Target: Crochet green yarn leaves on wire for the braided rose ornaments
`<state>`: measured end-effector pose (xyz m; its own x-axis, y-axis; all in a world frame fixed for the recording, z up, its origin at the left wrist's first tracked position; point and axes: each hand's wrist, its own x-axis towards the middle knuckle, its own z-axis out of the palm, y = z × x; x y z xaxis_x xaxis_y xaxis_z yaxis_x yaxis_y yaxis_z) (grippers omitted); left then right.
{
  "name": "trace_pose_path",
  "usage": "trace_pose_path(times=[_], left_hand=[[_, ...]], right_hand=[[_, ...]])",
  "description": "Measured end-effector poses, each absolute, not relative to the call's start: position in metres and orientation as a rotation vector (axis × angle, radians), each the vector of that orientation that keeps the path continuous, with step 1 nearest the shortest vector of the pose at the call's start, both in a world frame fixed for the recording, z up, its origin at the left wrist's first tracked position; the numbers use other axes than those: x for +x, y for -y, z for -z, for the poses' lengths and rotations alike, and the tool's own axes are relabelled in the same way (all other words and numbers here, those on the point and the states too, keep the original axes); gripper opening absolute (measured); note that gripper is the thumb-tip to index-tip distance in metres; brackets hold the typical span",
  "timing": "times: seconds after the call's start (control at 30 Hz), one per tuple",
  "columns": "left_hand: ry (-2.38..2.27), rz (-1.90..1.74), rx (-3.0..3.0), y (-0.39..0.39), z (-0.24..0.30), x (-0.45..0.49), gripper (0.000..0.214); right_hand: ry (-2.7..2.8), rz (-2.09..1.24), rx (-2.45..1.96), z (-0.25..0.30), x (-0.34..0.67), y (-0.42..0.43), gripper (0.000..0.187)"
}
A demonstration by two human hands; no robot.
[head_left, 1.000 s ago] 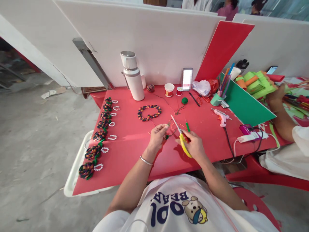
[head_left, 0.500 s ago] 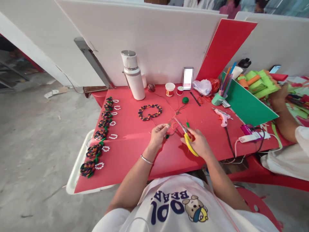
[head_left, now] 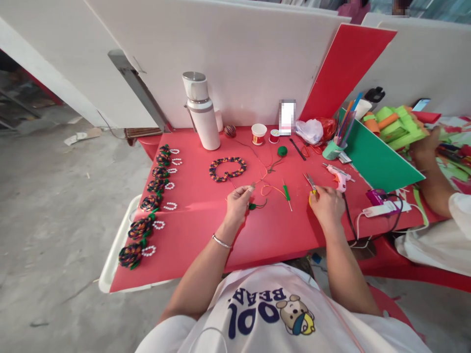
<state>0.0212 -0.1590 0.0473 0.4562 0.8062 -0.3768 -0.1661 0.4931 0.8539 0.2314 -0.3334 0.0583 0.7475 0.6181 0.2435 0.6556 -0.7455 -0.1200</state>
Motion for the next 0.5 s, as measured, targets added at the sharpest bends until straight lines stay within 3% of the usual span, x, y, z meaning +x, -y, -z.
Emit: trace_pose_path(times=[0.17, 0.5], left_hand=[[-0.902, -0.686, 0.854, 0.158, -0.044, 0.022, 0.047], [-0.861, -0.749, 0.796, 0.153, -0.041, 0.022, 0.049]], right_hand=[[1.244, -0.199, -2.310, -0.076, 0.201, 0.277, 0.025], [1.420, -0.446, -2.440, -0.072, 0.205, 0.181, 0.025]])
